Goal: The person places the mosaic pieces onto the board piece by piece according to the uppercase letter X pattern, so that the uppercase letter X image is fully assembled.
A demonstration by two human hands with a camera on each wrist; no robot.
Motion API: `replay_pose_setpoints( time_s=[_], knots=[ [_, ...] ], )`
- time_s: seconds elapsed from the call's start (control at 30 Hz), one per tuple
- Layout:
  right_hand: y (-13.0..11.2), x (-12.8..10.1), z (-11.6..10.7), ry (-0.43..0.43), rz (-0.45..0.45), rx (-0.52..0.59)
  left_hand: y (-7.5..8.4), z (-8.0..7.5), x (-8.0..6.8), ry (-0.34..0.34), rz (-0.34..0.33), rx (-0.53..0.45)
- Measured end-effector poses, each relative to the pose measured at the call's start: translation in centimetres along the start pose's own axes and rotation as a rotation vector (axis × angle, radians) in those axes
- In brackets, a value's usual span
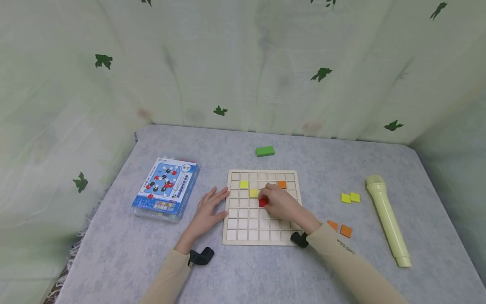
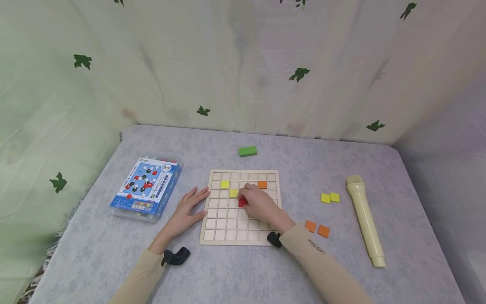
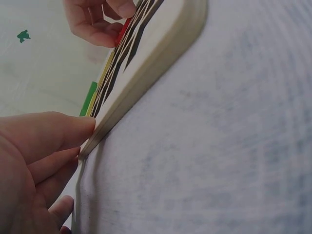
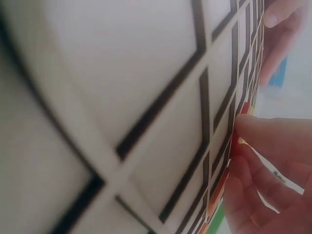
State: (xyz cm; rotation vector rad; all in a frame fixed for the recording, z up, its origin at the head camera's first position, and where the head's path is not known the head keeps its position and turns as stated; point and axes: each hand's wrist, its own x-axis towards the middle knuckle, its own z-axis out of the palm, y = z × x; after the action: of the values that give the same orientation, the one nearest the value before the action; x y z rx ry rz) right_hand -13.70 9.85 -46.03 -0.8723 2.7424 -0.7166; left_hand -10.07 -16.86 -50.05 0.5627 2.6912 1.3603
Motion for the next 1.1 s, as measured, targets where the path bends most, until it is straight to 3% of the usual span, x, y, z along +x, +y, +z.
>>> replay_pose_setpoints(
  time_s=[0.23, 0.43, 0.6, 0.73, 0.9, 1.1],
  knots=[
    [1.0, -0.8, -0.9, 0.039, 0.024, 0.136, -0.1, 0.1, 0.0, 0.001, 0.007, -0.001],
    [4.5, -4.0, -3.3, 0.132, 0.125, 0.228, 0.0, 0.2, 0.0, 0.001, 0.012, 0.005],
    [8.1, -8.0, -4.9, 0.219, 0.246, 0.192, 0.1, 0.1, -0.1, 0.007, 0.012, 0.010],
    [10.1, -11.3, -5.8, 0.271, 0.257, 0.168, 0.0, 0.1, -0.2, 0.008, 0.017, 0.015],
    [11.0, -14.0, -6.3, 0.281, 0.246, 0.172, 0.0, 0.0, -0.1, 0.009, 0.022, 0.018],
    [10.7, -15.4, -5.9, 0.233, 0.267, 0.180, 0.0, 0.0, 0.0, 0.006, 0.018, 0.019]
  ],
)
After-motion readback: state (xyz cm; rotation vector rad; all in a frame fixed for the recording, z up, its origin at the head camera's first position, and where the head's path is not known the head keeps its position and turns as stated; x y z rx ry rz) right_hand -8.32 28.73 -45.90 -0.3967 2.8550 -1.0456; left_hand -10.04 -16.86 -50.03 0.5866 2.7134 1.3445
